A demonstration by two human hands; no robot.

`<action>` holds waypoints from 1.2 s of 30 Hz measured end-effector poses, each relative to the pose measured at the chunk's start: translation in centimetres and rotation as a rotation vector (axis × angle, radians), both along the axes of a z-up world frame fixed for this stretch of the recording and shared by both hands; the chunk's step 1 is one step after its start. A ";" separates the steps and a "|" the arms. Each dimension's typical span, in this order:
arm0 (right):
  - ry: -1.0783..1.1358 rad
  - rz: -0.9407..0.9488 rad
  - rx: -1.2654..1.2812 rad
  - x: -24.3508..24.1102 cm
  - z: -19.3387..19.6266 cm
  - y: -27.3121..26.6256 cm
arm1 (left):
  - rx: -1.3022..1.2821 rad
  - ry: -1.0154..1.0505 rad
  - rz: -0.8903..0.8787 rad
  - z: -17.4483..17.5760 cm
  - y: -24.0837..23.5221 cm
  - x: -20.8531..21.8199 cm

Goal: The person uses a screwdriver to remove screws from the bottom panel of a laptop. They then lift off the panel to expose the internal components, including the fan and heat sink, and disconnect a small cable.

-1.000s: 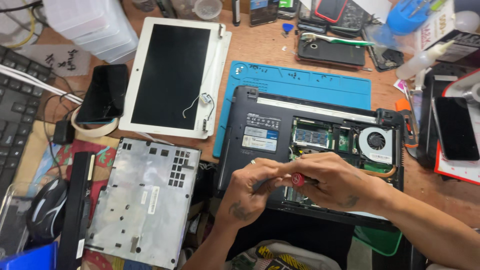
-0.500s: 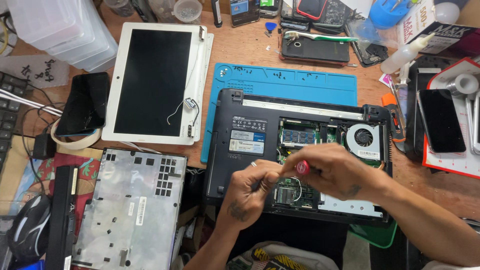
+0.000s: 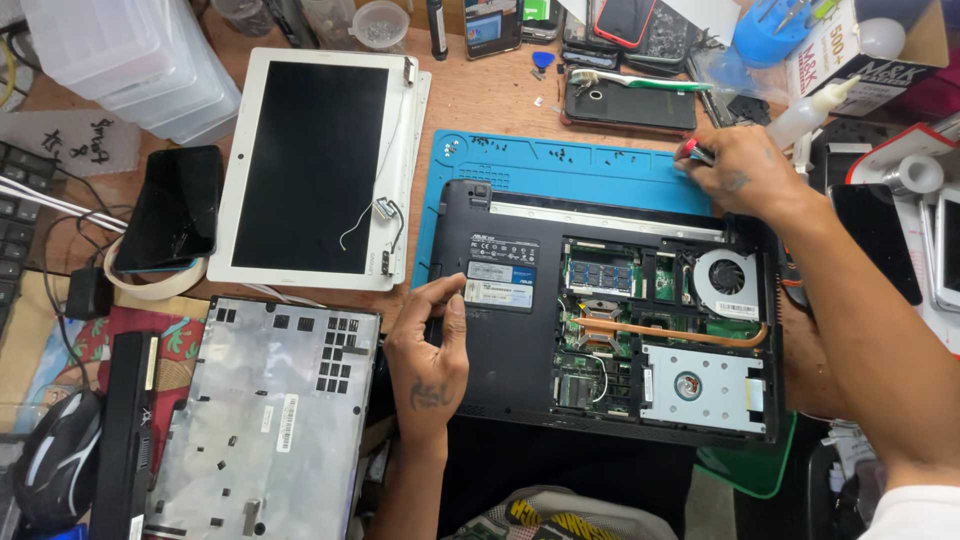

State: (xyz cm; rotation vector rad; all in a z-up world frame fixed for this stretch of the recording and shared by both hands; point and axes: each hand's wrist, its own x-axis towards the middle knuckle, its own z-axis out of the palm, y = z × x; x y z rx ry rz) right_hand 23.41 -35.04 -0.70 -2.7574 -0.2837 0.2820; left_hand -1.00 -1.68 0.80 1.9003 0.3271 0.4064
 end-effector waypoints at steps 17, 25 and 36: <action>-0.056 0.030 0.100 -0.4 -0.2 0.7 | 0.018 0.010 0.065 0.1 0.5 0.2; -0.042 -0.053 0.098 -0.8 0.5 0.5 | 0.089 0.082 0.001 0.6 0.9 -0.2; -0.464 0.277 0.481 -9.7 9.5 2.8 | 0.131 0.055 -0.041 0.3 0.6 -0.6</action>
